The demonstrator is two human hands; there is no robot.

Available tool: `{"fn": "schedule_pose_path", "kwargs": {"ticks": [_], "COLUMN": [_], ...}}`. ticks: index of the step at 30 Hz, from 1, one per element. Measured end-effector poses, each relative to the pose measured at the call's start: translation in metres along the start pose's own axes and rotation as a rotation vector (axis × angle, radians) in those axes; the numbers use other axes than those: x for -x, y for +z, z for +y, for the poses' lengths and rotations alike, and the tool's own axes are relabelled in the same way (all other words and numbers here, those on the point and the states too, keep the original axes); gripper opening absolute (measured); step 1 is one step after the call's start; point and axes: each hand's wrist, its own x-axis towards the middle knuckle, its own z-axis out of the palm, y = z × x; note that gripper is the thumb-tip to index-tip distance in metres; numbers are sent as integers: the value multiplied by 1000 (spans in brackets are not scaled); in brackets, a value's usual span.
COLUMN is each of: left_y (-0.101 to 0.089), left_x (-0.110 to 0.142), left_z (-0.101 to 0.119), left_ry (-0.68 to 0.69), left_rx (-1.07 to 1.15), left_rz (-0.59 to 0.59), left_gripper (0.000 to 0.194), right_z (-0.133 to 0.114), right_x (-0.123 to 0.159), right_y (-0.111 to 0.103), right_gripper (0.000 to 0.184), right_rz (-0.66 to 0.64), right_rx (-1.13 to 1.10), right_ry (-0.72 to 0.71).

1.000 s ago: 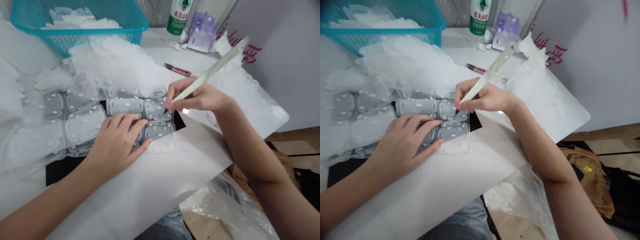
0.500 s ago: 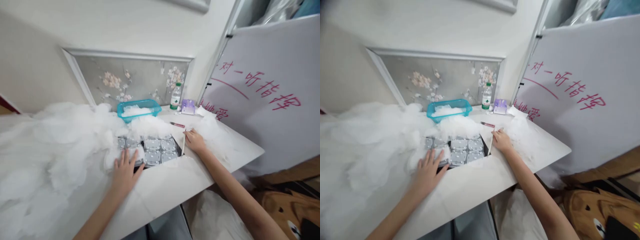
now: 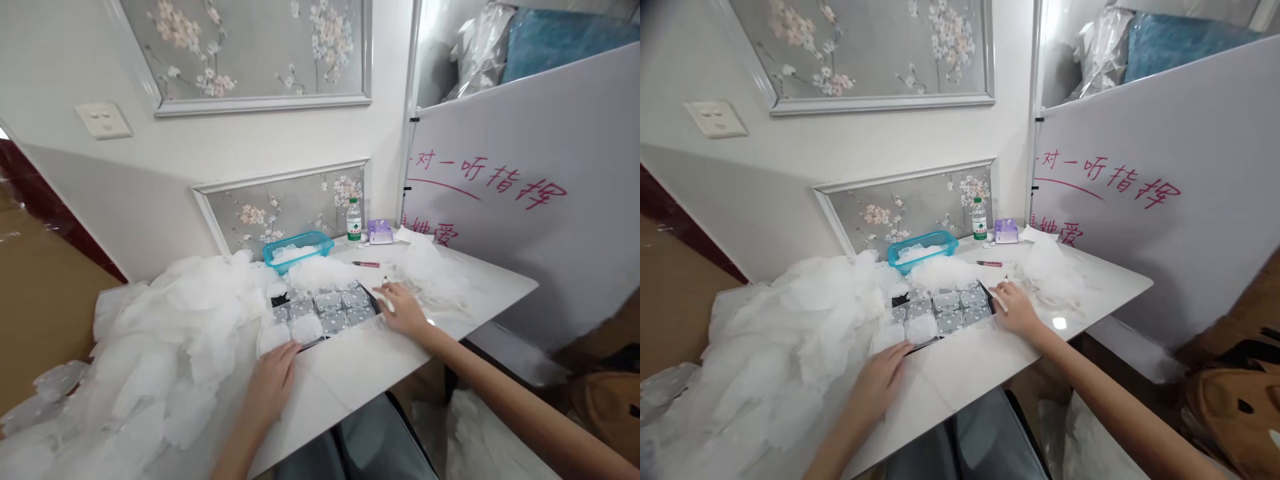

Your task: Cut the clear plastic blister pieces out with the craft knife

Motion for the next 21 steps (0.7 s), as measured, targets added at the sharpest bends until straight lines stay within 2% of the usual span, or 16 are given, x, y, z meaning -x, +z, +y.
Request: {"fn": "schedule_pose_path", "kwargs": {"ticks": [2,4,6,9,13,14,15,17,19,21], "left_y": [-5,-6,-6,-10,-24,-27,-29,-31,-30,-29], "left_x": [-2,-7,-15,-19,-8,-4,-1,0,-7,-20], "left_z": [-15,-27,-36,-45,-58,-60,-61,-60,-54,-48], "left_ry": [-55,-97,-95,-59,-56,-59,-95,-302,-481,-553], "left_rx": [-26,-48,-60,-71,-68,-46,8,17,-29,4], "left_rz": [25,38,30,18,36,22,-39,-176,-250,-275], "left_gripper": [44,41,37,37,42,42,41,43,47,41], "right_z": [-25,-43,-53,-57,-52,-51,-51,-57,-73,-100], "right_x": [13,17,13,1,0,2,3,1,-13,-36], "right_y": [2,7,11,9,-21,-31,-40,-51,-48,-28], "right_gripper": [30,26,22,28,24,21,18,19,17,18], "right_rz": [-133,-219,-261,-305,-393,-517,-638,-756,-757,-676], "right_rx": [-83,-131,-152,-169,-228,-257,-259,-186,-165,-300], "right_ry": [-166,-246,-246,-223,-197,-176,-171,-137,-160,-216]}}
